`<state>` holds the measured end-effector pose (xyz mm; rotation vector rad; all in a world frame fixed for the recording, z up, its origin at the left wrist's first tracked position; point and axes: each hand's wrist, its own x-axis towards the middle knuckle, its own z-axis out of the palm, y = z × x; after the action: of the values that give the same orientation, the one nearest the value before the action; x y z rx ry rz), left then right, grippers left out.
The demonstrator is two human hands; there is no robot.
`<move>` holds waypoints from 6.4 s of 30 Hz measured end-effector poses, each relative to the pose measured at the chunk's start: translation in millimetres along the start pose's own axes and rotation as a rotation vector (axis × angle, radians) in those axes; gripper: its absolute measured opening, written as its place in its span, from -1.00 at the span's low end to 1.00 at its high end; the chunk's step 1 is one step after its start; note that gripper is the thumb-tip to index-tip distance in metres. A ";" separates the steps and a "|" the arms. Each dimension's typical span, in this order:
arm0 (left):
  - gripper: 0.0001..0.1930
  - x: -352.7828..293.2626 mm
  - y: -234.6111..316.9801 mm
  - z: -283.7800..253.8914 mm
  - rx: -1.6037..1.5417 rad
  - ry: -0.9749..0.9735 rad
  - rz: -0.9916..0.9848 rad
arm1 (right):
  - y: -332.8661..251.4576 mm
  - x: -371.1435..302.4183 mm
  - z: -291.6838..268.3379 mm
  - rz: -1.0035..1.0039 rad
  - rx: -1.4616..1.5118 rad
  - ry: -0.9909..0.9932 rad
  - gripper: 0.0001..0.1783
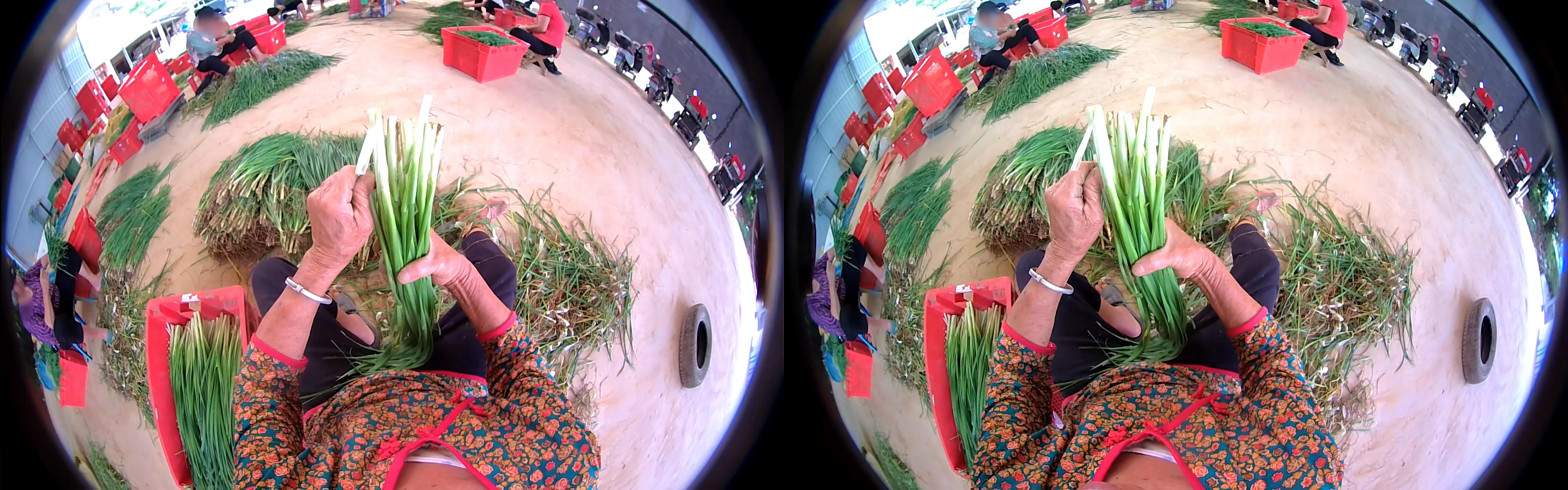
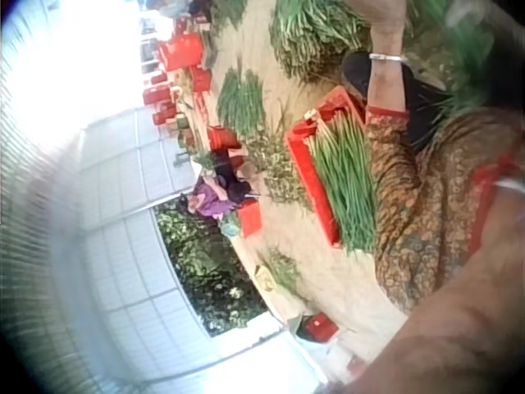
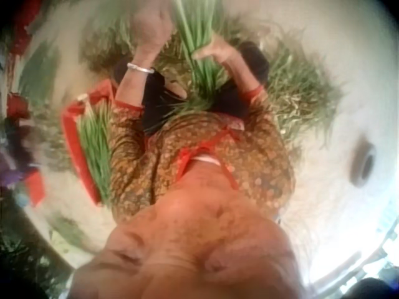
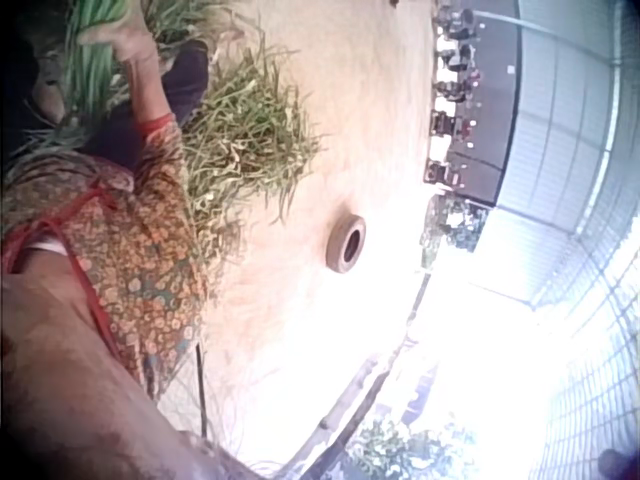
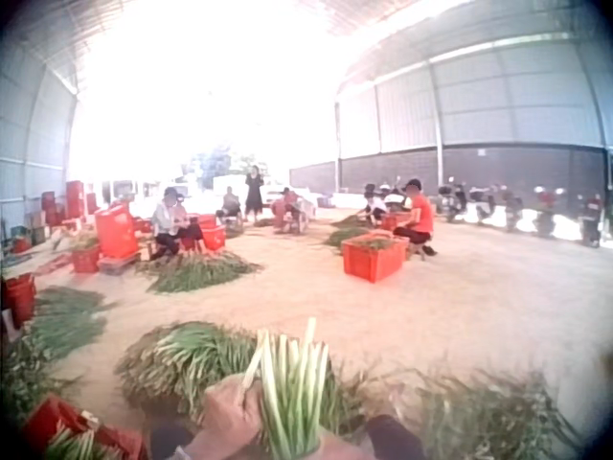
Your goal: The person cleans a bundle of green onions by hand, stripping away the outer layers and debris from the stalks and placing the cleaned items into a red plastic crate.
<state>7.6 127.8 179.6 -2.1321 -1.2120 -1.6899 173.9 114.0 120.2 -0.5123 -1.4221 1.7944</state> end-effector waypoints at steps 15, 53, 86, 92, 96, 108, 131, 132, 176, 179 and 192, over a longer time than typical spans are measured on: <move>-0.69 49.8 -21.9 -44.6 -0.294 0.195 -0.316 | 4.4 -4.7 -5.0 0.052 0.052 -0.002 -0.30; -0.31 2.5 -12.7 -19.3 -1.379 -0.496 -0.754 | -70.2 25.3 -15.2 -0.211 -0.314 -0.093 0.16; -0.66 -111.1 75.3 -59.9 -0.311 -0.874 0.528 | 71.6 -21.1 33.9 0.308 0.996 -0.082 -0.37; 0.02 -133.9 54.9 -87.1 -0.874 -0.243 -0.518 | 48.6 -6.2 25.2 0.202 0.610 0.096 -0.48; 0.01 -162.4 42.4 -50.2 -1.361 -0.204 -1.097 | 54.6 3.9 34.8 0.167 0.366 0.220 -0.47; -0.67 -176.2 42.7 -31.6 -1.725 -0.487 -1.537 | 28.9 -10.8 -7.0 0.088 -0.528 0.213 -0.34; -0.71 -206.1 40.0 -20.2 -1.342 -0.439 -1.358 | -23.4 -6.8 -36.8 -0.406 -0.543 0.805 -0.89; -0.71 -208.1 39.1 -19.7 -1.312 -0.447 -1.358 | -31.4 -3.2 -21.9 -0.339 -0.572 0.694 -0.90; -0.63 -169.7 45.6 -20.1 -2.131 -0.015 -1.473 | 37.3 -68.9 63.5 -0.203 0.230 0.401 -0.86; -0.57 -164.1 49.5 -16.6 -2.272 -0.091 -1.295 | 26.7 -82.1 69.4 -0.334 -0.003 0.323 -0.85; -0.80 -167.7 32.2 -23.0 -1.903 -0.144 -1.406 | -70.4 -120.1 -0.4 -0.302 -0.304 0.460 -0.67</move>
<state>6.9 11.8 52.2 -1.2771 -1.1915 -4.8054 271.1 26.9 168.6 -0.7651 -1.3593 1.1364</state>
